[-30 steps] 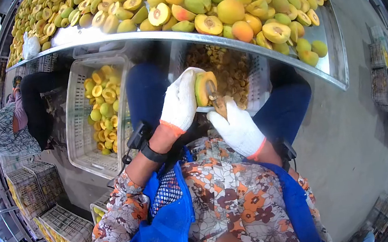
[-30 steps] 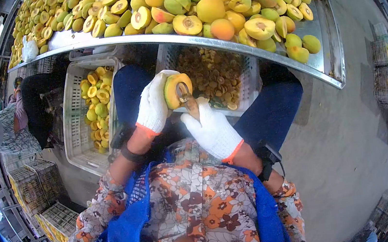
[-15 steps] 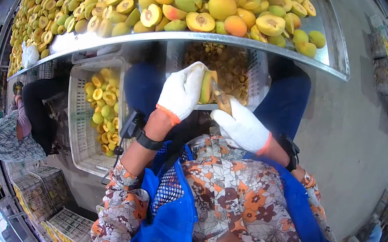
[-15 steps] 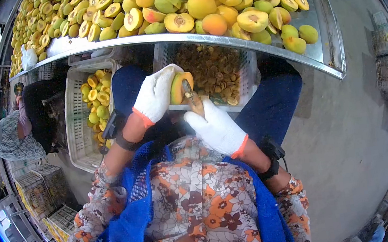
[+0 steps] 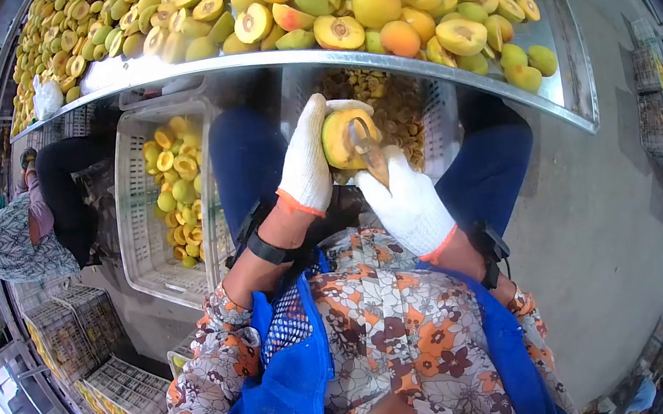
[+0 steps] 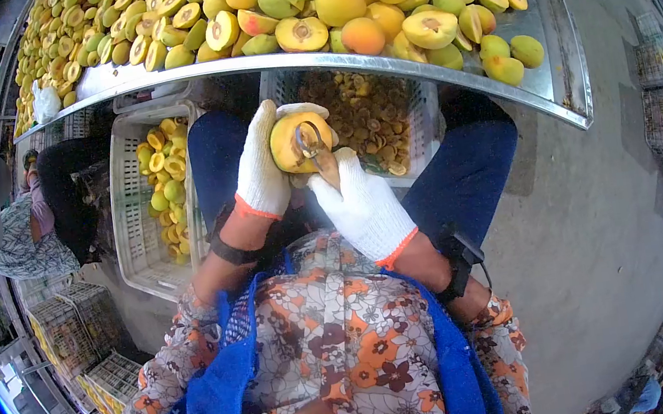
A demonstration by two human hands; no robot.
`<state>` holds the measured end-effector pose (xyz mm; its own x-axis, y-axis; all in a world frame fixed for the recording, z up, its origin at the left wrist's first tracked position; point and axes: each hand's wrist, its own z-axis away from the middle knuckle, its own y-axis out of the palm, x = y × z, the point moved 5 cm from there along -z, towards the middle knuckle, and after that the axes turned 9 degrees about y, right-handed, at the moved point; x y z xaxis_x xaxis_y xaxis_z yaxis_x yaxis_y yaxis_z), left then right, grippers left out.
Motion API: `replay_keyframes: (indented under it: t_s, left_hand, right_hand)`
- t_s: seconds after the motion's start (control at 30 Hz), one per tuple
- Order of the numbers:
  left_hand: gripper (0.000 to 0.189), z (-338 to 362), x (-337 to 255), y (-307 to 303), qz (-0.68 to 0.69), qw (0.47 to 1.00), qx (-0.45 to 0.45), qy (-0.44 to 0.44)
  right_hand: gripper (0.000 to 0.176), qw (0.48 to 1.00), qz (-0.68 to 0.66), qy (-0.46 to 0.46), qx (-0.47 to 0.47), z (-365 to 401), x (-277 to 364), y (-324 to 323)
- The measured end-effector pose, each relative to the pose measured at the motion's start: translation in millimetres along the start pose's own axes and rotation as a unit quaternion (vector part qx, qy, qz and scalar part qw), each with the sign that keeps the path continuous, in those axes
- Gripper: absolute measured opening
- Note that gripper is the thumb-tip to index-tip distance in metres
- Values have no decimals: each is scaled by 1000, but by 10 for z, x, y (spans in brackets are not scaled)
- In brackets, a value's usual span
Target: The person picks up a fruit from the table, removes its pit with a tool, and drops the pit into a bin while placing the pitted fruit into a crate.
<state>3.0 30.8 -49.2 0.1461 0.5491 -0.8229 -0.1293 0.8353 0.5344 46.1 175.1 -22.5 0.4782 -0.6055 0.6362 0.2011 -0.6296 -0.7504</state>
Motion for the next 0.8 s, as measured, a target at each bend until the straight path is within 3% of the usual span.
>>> replay_keyframes:
  t_s: [0.27, 0.33, 0.37, 0.43, 0.5, 0.57, 0.63, 0.67, 0.7, 0.77, 0.8]
  left_hand:
    - [57, 47, -119, 0, -145, 985, 28, 85]
    - [59, 30, -189, 26, -169, 981, 48, 80]
    - [59, 13, -245, 20, -168, 981, 47, 80]
    - [65, -42, -321, 57, -268, 951, 141, 65]
    - [68, -119, -298, 21, -273, 946, 166, 55]
    - [73, -150, -166, -12, -129, 979, 117, -107]
    - [62, -77, -204, 123, -92, 984, 133, -81]
    - [50, -81, -233, 191, -145, 985, 93, 18]
    - [41, -58, -295, 236, -197, 972, 49, 119]
    - [34, 107, -401, 347, -358, 907, 32, 221]
    - [31, 91, -324, 292, -345, 918, 20, 196]
  right_hand:
    - [27, 995, -59, 64, 45, 19, 46, -25]
    - [30, 954, -150, 238, 101, -32, 23, -47]
    - [30, 954, -150, 238, 101, -40, 52, -63]
    - [36, 929, -187, 294, 128, -23, 40, -40]
    - [37, 913, -229, 300, 154, -24, 13, -13]
    - [39, 896, -272, 304, 176, -10, -92, 31]
    - [39, 927, -257, 201, 185, 4, -207, 74]
    - [31, 842, -373, 360, 150, -42, -199, 16]
    - [31, 843, -375, 355, 153, -78, -162, -4]
    - [24, 759, -471, 410, 184, -37, -99, 34]
    - [20, 706, -526, 426, 209, -42, 13, -2]
